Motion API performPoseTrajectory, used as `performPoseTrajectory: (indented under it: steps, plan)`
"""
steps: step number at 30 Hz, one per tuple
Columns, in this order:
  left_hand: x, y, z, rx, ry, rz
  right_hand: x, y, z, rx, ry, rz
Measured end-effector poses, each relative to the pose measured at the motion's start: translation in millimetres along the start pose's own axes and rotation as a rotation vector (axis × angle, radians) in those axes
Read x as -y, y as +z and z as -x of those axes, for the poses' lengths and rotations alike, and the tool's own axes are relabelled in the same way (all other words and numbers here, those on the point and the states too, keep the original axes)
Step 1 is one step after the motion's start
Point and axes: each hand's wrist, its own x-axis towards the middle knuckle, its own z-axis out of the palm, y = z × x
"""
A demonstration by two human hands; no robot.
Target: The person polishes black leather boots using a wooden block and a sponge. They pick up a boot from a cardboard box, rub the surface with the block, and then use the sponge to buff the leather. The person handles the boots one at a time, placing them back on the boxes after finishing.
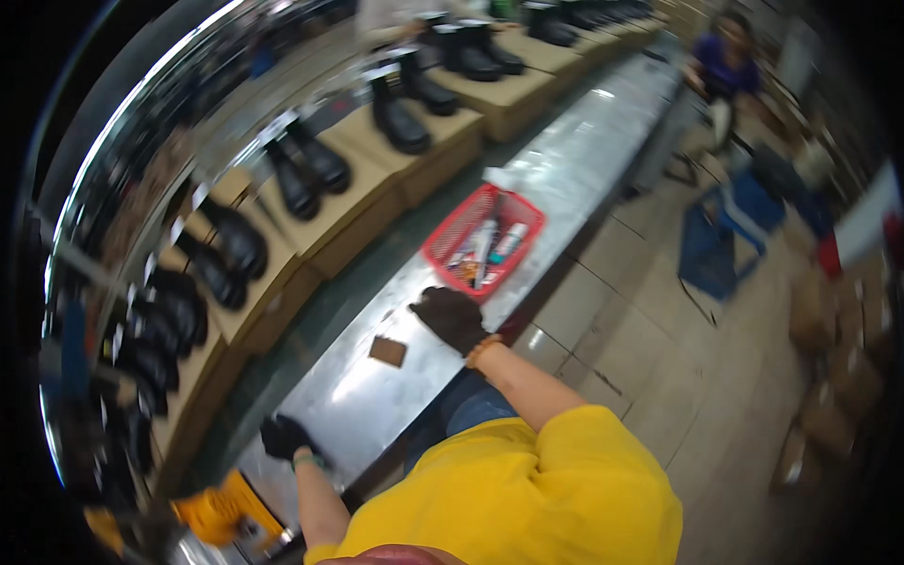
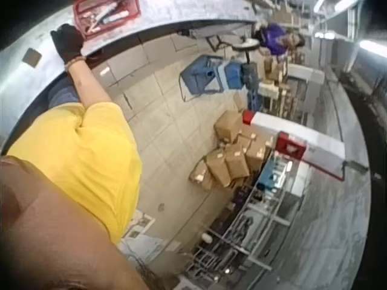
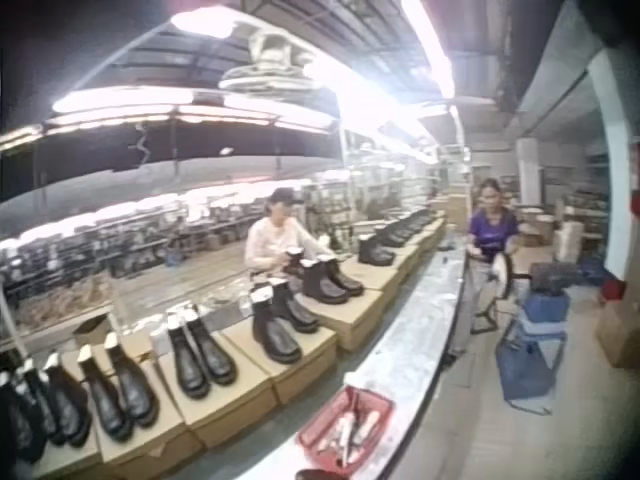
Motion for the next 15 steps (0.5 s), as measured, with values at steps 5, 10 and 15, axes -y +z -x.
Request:
performPoseTrajectory:
  steps: [5,10,15]
  plan:
    - [-17,-9,-1,0.172,-0.059,-0.175,-21,-13,3,0.101,0.215,-0.175]
    - [-19,-13,2,0.186,-0.040,-0.164,-30,-3,4,0.094,0.257,-0.137]
    - [-21,-18,3,0.202,-0.062,-0.150,-42,19,19,-0.062,0.149,-0.142]
